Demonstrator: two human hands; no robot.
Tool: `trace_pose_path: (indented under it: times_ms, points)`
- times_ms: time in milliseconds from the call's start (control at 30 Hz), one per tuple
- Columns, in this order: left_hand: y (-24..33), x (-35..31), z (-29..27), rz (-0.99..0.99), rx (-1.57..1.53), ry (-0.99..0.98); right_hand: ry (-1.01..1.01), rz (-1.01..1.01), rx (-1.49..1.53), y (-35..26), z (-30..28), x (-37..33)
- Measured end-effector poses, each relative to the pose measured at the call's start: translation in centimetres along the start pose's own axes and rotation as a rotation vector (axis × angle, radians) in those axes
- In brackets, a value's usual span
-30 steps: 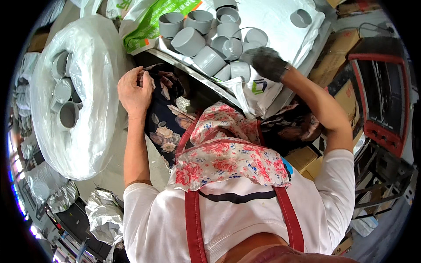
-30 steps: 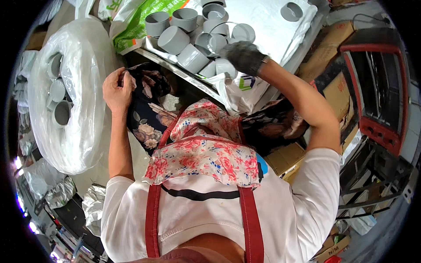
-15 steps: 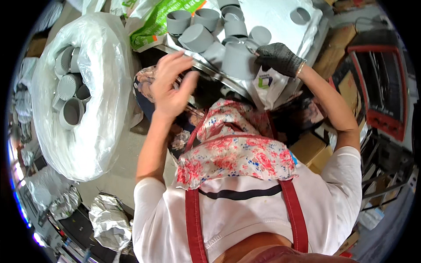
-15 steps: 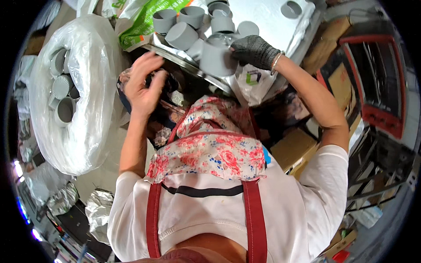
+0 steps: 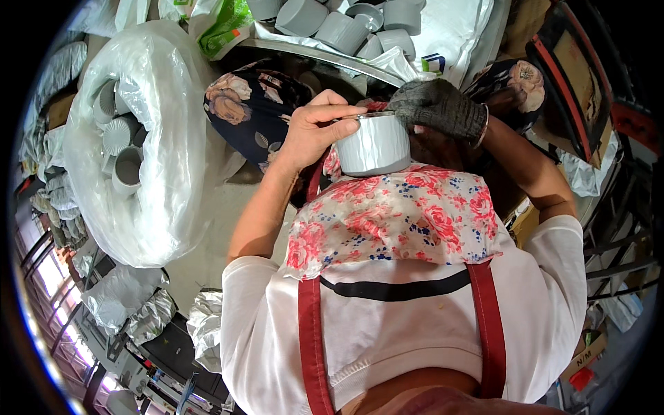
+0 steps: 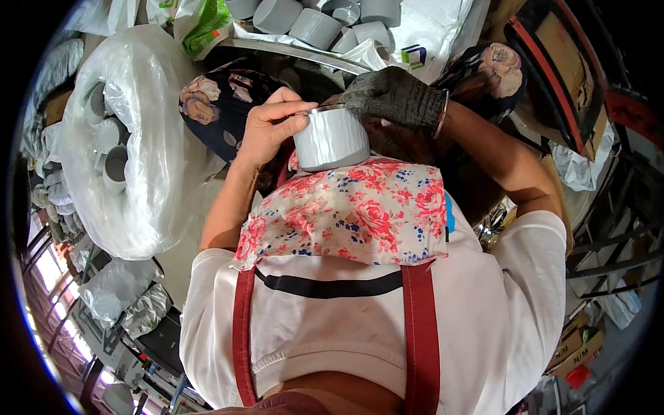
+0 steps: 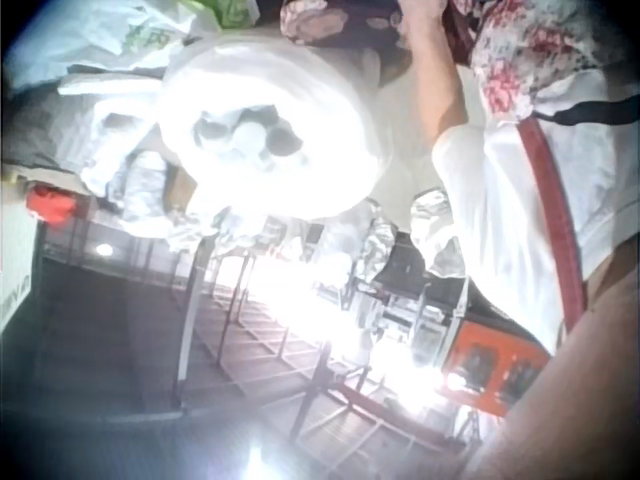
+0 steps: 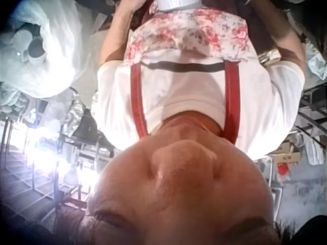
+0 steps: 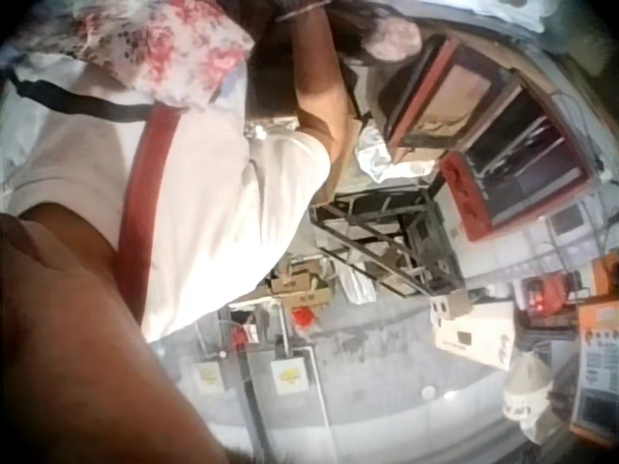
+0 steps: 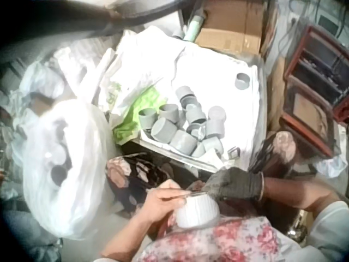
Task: The person assembles metal components by picking up grey cylindrical parts, placing a circular metal band around the top of each, and using a small hand tool to secure or check the fit before placing them aside.
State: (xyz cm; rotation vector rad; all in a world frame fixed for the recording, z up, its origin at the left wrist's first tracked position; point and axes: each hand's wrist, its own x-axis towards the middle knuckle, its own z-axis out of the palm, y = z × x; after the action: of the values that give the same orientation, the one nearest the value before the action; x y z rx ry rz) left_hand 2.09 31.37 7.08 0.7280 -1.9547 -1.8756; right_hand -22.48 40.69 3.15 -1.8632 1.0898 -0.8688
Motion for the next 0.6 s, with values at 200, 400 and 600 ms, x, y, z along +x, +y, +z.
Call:
trace_pose_path:
  times_ms: [200, 400, 600]
  points:
    - [-1.6, -1.7, 1.6, -0.062, -0.405, 0.224, -0.095, 0.439, 0.406, -3.4, -0.7, 0.2]
    - [1.8, -2.0, 2.3, -0.367, -0.748, 0.235, 0.035, 0.553, 0.565, -6.7, -0.2, -0.8]
    - [3.8, -1.8, 2.2, -0.469, -0.864, 0.180, 0.540, 0.550, 0.837, -8.6, 1.8, -0.5]
